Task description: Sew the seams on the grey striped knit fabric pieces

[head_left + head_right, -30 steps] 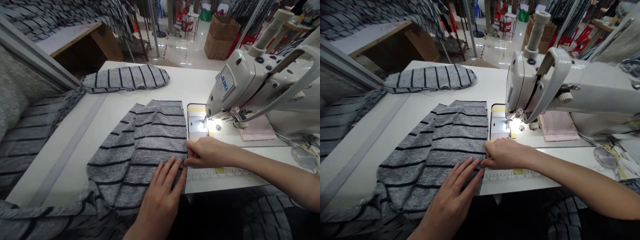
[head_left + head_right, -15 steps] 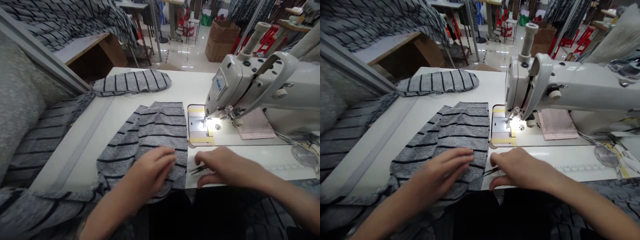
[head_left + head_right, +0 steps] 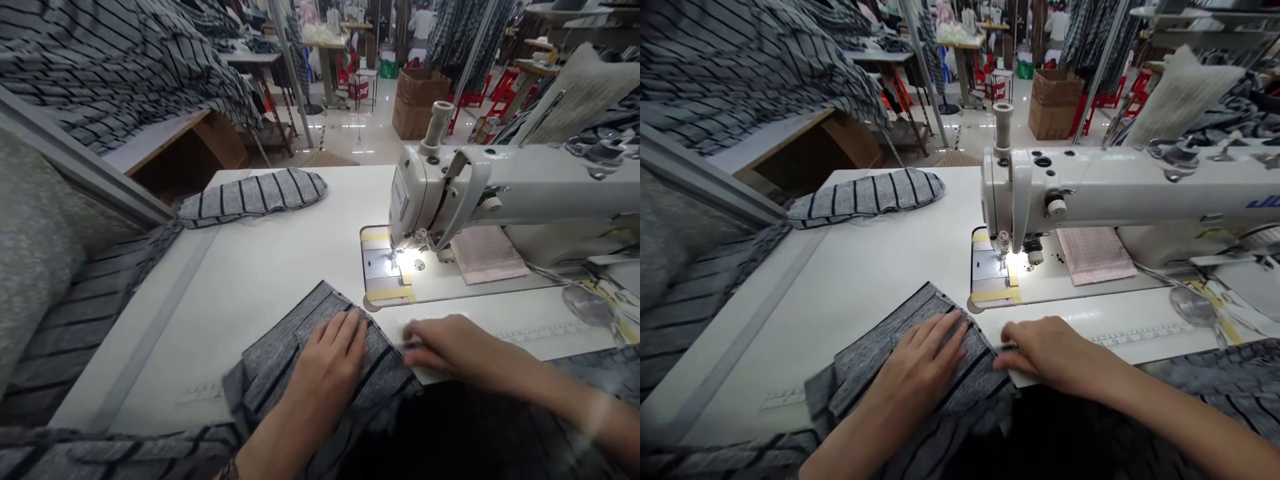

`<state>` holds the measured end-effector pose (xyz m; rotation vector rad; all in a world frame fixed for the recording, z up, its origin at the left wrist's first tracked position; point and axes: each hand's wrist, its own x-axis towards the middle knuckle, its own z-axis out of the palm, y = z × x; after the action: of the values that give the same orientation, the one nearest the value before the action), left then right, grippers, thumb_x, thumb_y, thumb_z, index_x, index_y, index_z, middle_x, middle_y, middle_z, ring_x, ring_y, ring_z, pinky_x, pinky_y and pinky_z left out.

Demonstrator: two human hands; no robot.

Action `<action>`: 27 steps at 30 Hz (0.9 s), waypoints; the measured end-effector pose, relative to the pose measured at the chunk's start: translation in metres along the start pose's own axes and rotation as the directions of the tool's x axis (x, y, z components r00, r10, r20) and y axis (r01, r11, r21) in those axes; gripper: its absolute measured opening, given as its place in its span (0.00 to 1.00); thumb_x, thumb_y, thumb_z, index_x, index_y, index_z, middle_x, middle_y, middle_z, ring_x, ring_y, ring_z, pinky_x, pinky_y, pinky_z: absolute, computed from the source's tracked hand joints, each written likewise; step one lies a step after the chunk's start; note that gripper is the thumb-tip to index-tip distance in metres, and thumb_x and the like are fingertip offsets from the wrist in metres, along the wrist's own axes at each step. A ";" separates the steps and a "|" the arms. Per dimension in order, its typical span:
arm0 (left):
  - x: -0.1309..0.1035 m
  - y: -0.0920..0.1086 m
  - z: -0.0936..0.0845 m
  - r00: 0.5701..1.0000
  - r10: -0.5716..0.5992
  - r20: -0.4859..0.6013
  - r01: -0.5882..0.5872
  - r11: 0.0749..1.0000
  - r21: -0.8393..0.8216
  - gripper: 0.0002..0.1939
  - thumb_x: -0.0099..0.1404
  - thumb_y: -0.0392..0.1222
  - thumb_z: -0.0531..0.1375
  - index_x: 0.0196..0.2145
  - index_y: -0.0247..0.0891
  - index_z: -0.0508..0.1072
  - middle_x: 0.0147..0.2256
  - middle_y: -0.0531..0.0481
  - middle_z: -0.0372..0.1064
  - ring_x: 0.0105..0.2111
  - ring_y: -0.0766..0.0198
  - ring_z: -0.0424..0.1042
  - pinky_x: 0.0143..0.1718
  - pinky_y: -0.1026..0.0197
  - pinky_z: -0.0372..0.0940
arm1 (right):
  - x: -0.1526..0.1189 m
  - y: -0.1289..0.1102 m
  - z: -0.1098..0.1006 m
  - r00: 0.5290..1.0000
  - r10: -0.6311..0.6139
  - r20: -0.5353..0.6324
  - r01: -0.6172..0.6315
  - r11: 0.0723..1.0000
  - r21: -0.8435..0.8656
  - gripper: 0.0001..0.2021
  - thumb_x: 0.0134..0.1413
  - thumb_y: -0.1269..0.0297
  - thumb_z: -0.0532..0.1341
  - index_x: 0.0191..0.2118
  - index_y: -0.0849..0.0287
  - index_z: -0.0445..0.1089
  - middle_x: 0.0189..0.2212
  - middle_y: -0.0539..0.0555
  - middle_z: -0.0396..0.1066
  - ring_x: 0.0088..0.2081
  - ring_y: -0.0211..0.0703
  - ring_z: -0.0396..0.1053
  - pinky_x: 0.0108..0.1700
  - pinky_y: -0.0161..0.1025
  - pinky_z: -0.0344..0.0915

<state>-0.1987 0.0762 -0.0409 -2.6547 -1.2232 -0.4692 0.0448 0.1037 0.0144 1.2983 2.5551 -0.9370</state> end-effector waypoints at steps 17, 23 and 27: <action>-0.003 -0.003 0.009 0.994 -0.072 -0.081 0.062 0.990 -0.124 0.15 0.72 0.35 0.51 0.51 0.32 0.73 0.53 0.39 0.72 0.53 0.51 0.71 0.48 0.50 0.71 | 0.078 -0.014 -0.006 0.984 0.175 -0.038 -0.179 0.972 -0.153 0.14 0.68 0.52 0.54 0.38 0.58 0.63 0.31 0.55 0.74 0.32 0.50 0.73 0.29 0.38 0.49; -0.008 0.000 0.008 0.994 -0.084 -0.076 0.073 0.989 -0.131 0.15 0.72 0.35 0.51 0.51 0.34 0.73 0.52 0.41 0.73 0.53 0.52 0.71 0.54 0.45 0.64 | 0.081 -0.017 -0.003 0.988 0.148 -0.033 -0.151 0.955 -0.255 0.14 0.69 0.53 0.52 0.41 0.59 0.63 0.30 0.57 0.74 0.33 0.52 0.74 0.29 0.38 0.52; -0.003 -0.010 0.013 0.995 -0.098 0.020 0.100 0.985 -0.138 0.16 0.72 0.37 0.50 0.53 0.37 0.71 0.54 0.39 0.71 0.54 0.45 0.70 0.52 0.32 0.64 | 0.067 -0.013 -0.009 0.988 0.122 -0.094 -0.132 0.984 -0.118 0.16 0.67 0.49 0.55 0.42 0.58 0.62 0.32 0.54 0.73 0.33 0.49 0.72 0.31 0.38 0.55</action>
<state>-0.2060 0.0841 -0.0535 -2.7240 -1.3800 -0.5729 -0.0054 0.1493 0.0033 1.4756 2.5119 -0.7019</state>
